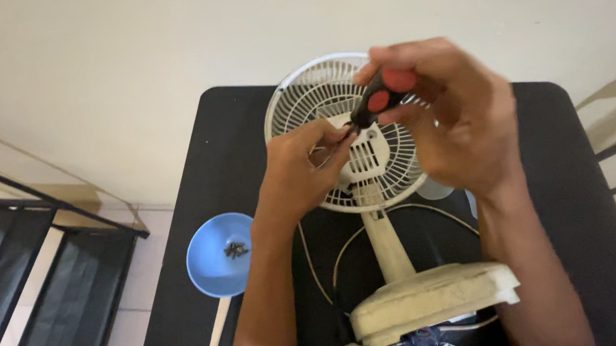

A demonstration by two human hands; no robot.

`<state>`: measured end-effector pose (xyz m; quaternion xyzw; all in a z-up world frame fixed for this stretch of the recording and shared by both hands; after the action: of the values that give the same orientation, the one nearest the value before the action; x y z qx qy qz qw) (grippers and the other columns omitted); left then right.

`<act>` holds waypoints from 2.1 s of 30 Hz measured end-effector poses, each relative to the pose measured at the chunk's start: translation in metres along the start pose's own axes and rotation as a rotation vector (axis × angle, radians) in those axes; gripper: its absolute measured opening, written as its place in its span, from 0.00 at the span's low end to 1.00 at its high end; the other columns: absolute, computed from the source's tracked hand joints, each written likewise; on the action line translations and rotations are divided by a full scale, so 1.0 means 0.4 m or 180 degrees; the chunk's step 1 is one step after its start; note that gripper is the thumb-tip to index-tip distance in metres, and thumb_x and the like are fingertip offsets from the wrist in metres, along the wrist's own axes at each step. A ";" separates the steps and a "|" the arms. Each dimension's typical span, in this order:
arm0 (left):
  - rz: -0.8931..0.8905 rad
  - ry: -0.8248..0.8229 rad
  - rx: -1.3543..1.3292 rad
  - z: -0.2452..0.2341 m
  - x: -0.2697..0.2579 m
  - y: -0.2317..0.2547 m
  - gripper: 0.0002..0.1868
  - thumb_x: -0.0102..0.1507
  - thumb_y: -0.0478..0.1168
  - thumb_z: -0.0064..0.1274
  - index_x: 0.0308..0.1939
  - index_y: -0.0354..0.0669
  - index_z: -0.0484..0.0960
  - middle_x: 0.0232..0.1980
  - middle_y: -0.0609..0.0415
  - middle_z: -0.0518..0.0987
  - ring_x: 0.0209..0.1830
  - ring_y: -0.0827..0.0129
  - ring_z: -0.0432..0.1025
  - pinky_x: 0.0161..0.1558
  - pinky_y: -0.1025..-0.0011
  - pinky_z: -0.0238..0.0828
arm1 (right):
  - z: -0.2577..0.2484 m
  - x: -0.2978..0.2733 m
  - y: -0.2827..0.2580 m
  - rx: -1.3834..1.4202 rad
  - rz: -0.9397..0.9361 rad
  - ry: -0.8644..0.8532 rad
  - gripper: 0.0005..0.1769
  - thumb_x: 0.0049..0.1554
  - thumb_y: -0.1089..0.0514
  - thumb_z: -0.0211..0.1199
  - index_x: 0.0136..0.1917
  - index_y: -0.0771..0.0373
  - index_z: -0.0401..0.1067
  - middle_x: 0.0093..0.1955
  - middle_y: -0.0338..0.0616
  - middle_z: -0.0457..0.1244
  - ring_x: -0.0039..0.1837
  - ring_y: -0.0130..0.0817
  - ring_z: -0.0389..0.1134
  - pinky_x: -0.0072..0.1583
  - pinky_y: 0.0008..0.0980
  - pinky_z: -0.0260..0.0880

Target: The person disassembles a white table fan using a screwdriver. They remove the back cover, unscrew and remove the speed control switch, and then detach the front wire cage from the fan head.

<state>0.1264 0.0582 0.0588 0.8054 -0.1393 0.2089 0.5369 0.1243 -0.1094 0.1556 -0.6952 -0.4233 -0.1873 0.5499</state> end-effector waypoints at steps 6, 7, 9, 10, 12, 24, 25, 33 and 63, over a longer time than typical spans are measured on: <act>0.0187 -0.0107 -0.0119 -0.001 0.007 0.004 0.07 0.62 0.35 0.64 0.36 0.34 0.83 0.34 0.50 0.86 0.33 0.73 0.83 0.36 0.75 0.82 | 0.008 0.009 0.004 -0.0097 -0.0762 -0.0116 0.35 0.51 0.69 0.70 0.69 0.64 0.60 0.61 0.51 0.60 0.64 0.41 0.69 0.63 0.34 0.76; 0.0189 -0.0162 -0.0110 0.002 0.004 0.004 0.07 0.62 0.35 0.65 0.36 0.34 0.83 0.33 0.50 0.86 0.32 0.73 0.83 0.35 0.75 0.82 | 0.004 0.006 0.013 -0.0192 -0.0596 -0.0002 0.35 0.52 0.70 0.71 0.69 0.65 0.60 0.60 0.52 0.59 0.61 0.40 0.68 0.62 0.35 0.76; 0.0254 -0.0141 -0.0230 0.004 0.004 0.007 0.07 0.62 0.35 0.64 0.37 0.35 0.83 0.35 0.51 0.86 0.35 0.73 0.83 0.38 0.76 0.83 | -0.008 -0.004 0.029 -0.0378 -0.0268 0.0218 0.34 0.55 0.73 0.73 0.69 0.67 0.61 0.58 0.55 0.56 0.56 0.39 0.68 0.59 0.36 0.77; 0.0288 -0.0128 -0.0288 0.004 0.004 0.008 0.07 0.62 0.35 0.64 0.37 0.35 0.83 0.36 0.52 0.86 0.36 0.74 0.83 0.39 0.76 0.83 | -0.007 -0.004 0.034 -0.0190 -0.0289 0.0226 0.35 0.55 0.73 0.73 0.70 0.66 0.58 0.58 0.53 0.59 0.58 0.38 0.69 0.59 0.34 0.77; 0.0167 -0.0111 -0.0224 0.002 0.006 0.004 0.08 0.61 0.35 0.65 0.34 0.35 0.82 0.33 0.53 0.85 0.32 0.75 0.82 0.35 0.76 0.80 | -0.005 0.002 0.046 0.0194 -0.0344 0.0226 0.38 0.56 0.73 0.72 0.72 0.64 0.54 0.57 0.48 0.64 0.60 0.36 0.72 0.58 0.31 0.77; 0.0080 -0.0019 -0.0136 -0.002 0.016 0.014 0.13 0.60 0.36 0.67 0.28 0.35 0.78 0.27 0.55 0.82 0.25 0.79 0.77 0.28 0.78 0.73 | 0.005 0.000 0.035 0.0005 -0.0657 0.0181 0.33 0.58 0.75 0.72 0.70 0.64 0.60 0.59 0.53 0.64 0.60 0.38 0.72 0.61 0.33 0.77; 0.0012 -0.0014 -0.0121 -0.002 0.015 0.014 0.14 0.60 0.36 0.67 0.27 0.35 0.77 0.26 0.55 0.81 0.25 0.78 0.76 0.28 0.77 0.73 | 0.005 -0.004 0.032 -0.0033 -0.0572 0.0150 0.32 0.59 0.76 0.71 0.71 0.65 0.60 0.60 0.55 0.64 0.60 0.39 0.73 0.61 0.34 0.77; 0.0722 -0.0118 -0.0130 -0.011 0.006 0.044 0.09 0.65 0.34 0.61 0.48 0.34 0.85 0.45 0.48 0.86 0.44 0.66 0.83 0.48 0.71 0.81 | 0.012 0.000 0.026 0.0327 -0.0347 -0.0294 0.22 0.67 0.68 0.59 0.70 0.65 0.55 0.64 0.56 0.65 0.66 0.41 0.71 0.64 0.35 0.76; 0.0694 -0.0093 -0.0102 -0.019 0.007 0.036 0.10 0.63 0.35 0.63 0.47 0.36 0.86 0.43 0.50 0.86 0.41 0.69 0.83 0.44 0.72 0.80 | -0.004 -0.016 0.010 -0.0651 -0.0683 0.0092 0.25 0.66 0.74 0.67 0.72 0.71 0.61 0.68 0.60 0.62 0.68 0.45 0.70 0.66 0.33 0.76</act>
<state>0.1208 0.0595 0.0741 0.7798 -0.2372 0.2521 0.5216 0.1241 -0.1135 0.1488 -0.6956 -0.4659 -0.2971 0.4591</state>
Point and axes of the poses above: each hand's wrist, its own x-axis towards the middle knuckle, its own z-axis out of the palm, y = z × x, the point moved 5 cm from there along x, towards the middle knuckle
